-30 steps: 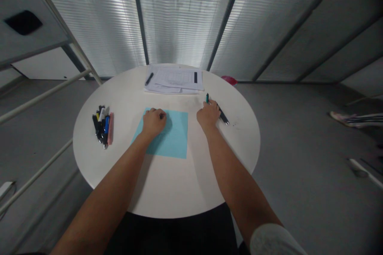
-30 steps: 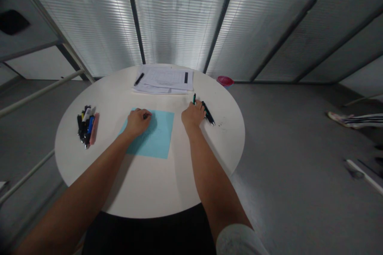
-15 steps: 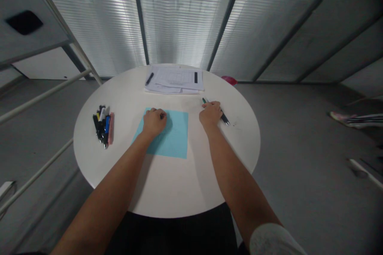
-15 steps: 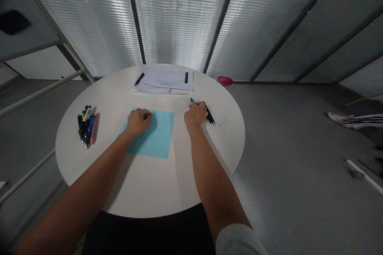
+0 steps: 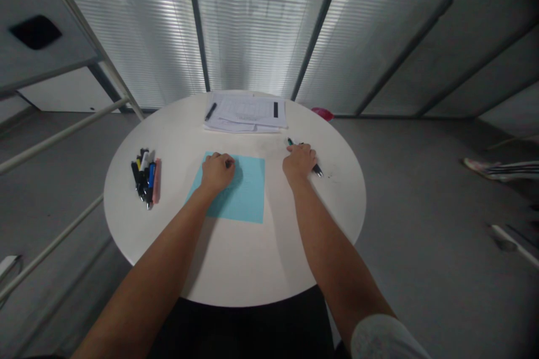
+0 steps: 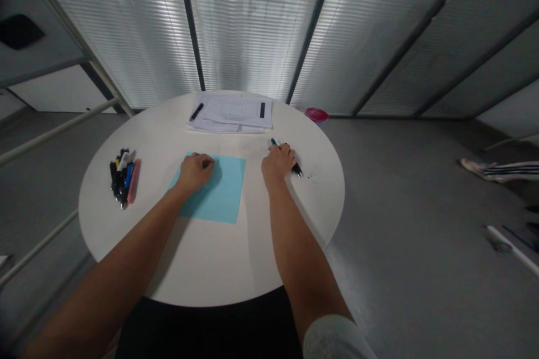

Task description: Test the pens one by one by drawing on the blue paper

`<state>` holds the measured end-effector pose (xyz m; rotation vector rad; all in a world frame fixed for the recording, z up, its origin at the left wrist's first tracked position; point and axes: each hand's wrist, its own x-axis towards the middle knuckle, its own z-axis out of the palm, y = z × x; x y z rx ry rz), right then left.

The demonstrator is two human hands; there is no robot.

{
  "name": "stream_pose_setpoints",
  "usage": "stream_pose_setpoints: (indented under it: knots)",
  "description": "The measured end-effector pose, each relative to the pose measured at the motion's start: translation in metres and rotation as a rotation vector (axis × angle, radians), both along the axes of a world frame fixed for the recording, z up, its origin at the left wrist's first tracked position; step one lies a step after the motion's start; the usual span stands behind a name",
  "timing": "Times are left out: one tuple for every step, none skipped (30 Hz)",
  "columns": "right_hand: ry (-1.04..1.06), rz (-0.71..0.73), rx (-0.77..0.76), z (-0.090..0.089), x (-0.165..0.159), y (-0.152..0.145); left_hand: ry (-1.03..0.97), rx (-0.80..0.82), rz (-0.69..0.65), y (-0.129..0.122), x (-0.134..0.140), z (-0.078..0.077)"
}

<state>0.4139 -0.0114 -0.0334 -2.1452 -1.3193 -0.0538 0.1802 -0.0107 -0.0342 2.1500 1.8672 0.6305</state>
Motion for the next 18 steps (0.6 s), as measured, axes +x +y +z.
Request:
stream_pose_setpoints:
  knots:
    - [-0.005, -0.006, 0.009, 0.001, 0.000, 0.000, 0.000, -0.004, 0.002, 0.000, 0.000, 0.000]
    - [-0.011, -0.008, 0.024, 0.002, 0.000, 0.000, 0.000, -0.007, 0.002, 0.000, 0.000, 0.000]
    - [-0.019, -0.002, 0.042, 0.003, 0.000, 0.000, -0.001, -0.009, 0.001, 0.000, 0.000, 0.000]
    - [-0.027, 0.020, 0.057, 0.004, -0.001, 0.000, -0.002, -0.006, -0.001, 0.000, 0.000, 0.000]
    - [-0.038, 0.061, 0.071, 0.004, -0.002, 0.001, -0.005, -0.001, -0.004, 0.000, -0.001, -0.001]
    - [-0.051, 0.122, 0.082, 0.004, -0.004, 0.002, -0.007, 0.008, -0.007, 0.000, -0.001, -0.001]
    - [-0.061, 0.196, 0.090, 0.004, -0.006, 0.004, -0.009, 0.015, -0.009, 0.001, -0.001, -0.001]
    - [-0.068, 0.277, 0.095, 0.004, -0.009, 0.005, -0.009, 0.018, -0.009, 0.001, -0.001, -0.001]
    - [-0.065, 0.356, 0.096, 0.003, -0.012, 0.006, -0.008, 0.016, -0.009, 0.001, -0.001, -0.001]
    - [-0.053, 0.426, 0.097, 0.002, -0.015, 0.006, -0.005, 0.009, -0.007, 0.000, -0.001, 0.000]
    - [-0.034, 0.486, 0.090, 0.000, -0.019, 0.007, -0.002, 0.000, -0.005, 0.000, -0.001, 0.000]
    - [-0.012, 0.540, 0.075, -0.001, -0.022, 0.007, 0.001, -0.010, -0.001, 0.000, 0.000, 0.001]
    - [0.013, 0.603, 0.058, -0.003, -0.025, 0.007, 0.002, -0.017, 0.003, 0.000, 0.000, 0.002]
    - [0.040, 0.658, 0.041, -0.005, -0.027, 0.007, 0.000, -0.019, 0.005, -0.001, 0.000, 0.003]
    - [0.063, 0.703, 0.024, -0.007, -0.029, 0.006, -0.003, -0.017, 0.008, -0.001, 0.000, 0.003]
    - [0.085, 0.738, 0.011, -0.008, -0.031, 0.006, -0.006, -0.013, 0.010, -0.001, 0.001, 0.004]
    - [0.103, 0.758, 0.004, -0.008, -0.032, 0.005, -0.009, -0.008, 0.011, -0.001, 0.001, 0.004]
    - [0.116, 0.767, -0.002, -0.008, -0.032, 0.004, -0.011, -0.006, 0.012, -0.001, 0.001, 0.004]
